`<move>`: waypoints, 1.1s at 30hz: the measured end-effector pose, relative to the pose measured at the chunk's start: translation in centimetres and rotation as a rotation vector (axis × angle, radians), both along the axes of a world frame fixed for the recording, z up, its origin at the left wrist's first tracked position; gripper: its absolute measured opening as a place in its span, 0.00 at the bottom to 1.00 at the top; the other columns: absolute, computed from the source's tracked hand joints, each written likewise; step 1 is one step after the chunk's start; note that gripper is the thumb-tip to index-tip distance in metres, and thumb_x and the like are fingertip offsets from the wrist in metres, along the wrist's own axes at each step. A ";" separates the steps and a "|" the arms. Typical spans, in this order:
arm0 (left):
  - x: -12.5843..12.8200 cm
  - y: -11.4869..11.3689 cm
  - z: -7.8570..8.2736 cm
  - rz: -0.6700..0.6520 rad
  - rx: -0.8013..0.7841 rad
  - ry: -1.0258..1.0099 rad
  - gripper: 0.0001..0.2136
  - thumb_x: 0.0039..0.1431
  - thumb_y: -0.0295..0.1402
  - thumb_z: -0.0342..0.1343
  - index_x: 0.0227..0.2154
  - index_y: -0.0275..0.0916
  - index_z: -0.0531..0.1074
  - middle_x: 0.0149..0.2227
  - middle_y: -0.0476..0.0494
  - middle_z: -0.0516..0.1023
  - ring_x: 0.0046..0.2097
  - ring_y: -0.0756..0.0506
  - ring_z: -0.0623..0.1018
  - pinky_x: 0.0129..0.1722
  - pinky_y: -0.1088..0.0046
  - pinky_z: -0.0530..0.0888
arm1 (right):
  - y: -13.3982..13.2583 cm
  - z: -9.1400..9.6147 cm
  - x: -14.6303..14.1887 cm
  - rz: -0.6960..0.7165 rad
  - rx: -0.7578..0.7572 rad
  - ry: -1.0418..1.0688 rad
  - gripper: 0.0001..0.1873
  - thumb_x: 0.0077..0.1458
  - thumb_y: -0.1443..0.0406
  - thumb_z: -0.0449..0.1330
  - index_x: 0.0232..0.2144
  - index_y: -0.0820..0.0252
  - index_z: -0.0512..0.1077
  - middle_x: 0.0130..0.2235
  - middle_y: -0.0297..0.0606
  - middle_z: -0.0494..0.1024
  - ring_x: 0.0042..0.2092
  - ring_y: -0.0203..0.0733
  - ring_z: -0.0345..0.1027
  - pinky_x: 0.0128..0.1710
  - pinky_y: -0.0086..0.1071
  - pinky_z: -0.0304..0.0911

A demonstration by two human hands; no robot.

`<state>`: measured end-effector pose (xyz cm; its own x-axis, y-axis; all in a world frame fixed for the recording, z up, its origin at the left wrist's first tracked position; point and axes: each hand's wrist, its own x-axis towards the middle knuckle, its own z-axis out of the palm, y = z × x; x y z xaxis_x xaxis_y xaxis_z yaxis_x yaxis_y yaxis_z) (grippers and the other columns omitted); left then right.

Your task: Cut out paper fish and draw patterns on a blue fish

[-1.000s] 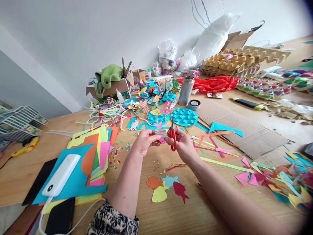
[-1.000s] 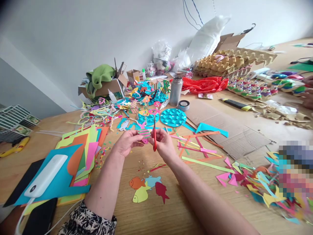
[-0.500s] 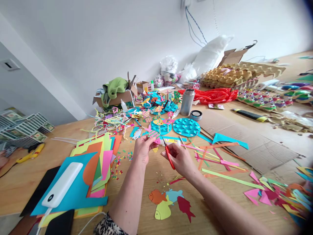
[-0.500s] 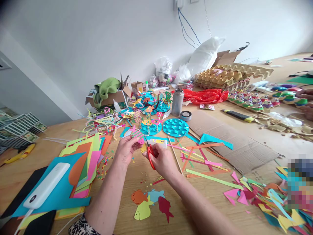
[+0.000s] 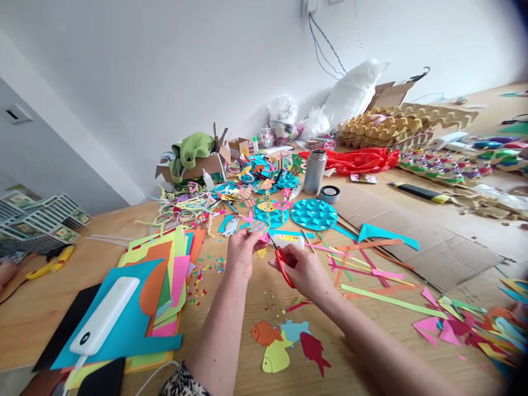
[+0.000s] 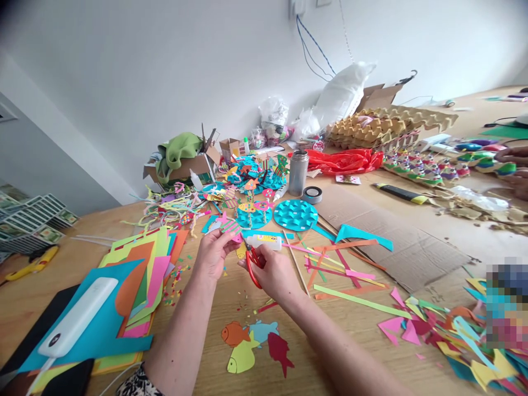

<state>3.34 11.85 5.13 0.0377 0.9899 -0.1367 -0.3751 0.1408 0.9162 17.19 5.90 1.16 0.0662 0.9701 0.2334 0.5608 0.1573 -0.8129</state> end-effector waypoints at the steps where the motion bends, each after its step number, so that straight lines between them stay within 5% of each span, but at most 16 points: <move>1: 0.0 0.0 0.0 -0.001 0.002 0.000 0.15 0.32 0.34 0.72 0.26 0.33 0.78 0.24 0.47 0.79 0.25 0.51 0.76 0.28 0.76 0.75 | 0.0 0.0 0.0 -0.003 -0.002 -0.002 0.20 0.53 0.48 0.59 0.24 0.56 0.62 0.21 0.32 0.68 0.23 0.36 0.58 0.24 0.30 0.50; 14: -0.1 0.2 -0.6 -0.016 -0.055 0.024 0.10 0.33 0.29 0.66 0.20 0.36 0.70 0.22 0.49 0.76 0.24 0.50 0.76 0.25 0.74 0.75 | 0.1 -0.4 0.1 -0.026 0.039 -0.067 0.20 0.53 0.47 0.59 0.24 0.56 0.64 0.21 0.34 0.69 0.22 0.37 0.59 0.23 0.31 0.50; 33: -0.4 0.0 -0.5 -0.066 -0.033 0.140 0.11 0.38 0.33 0.69 0.24 0.34 0.75 0.23 0.47 0.77 0.24 0.50 0.76 0.28 0.75 0.75 | -0.1 0.0 -0.1 -0.024 0.033 -0.059 0.22 0.53 0.45 0.58 0.24 0.56 0.64 0.21 0.35 0.70 0.22 0.37 0.59 0.22 0.30 0.50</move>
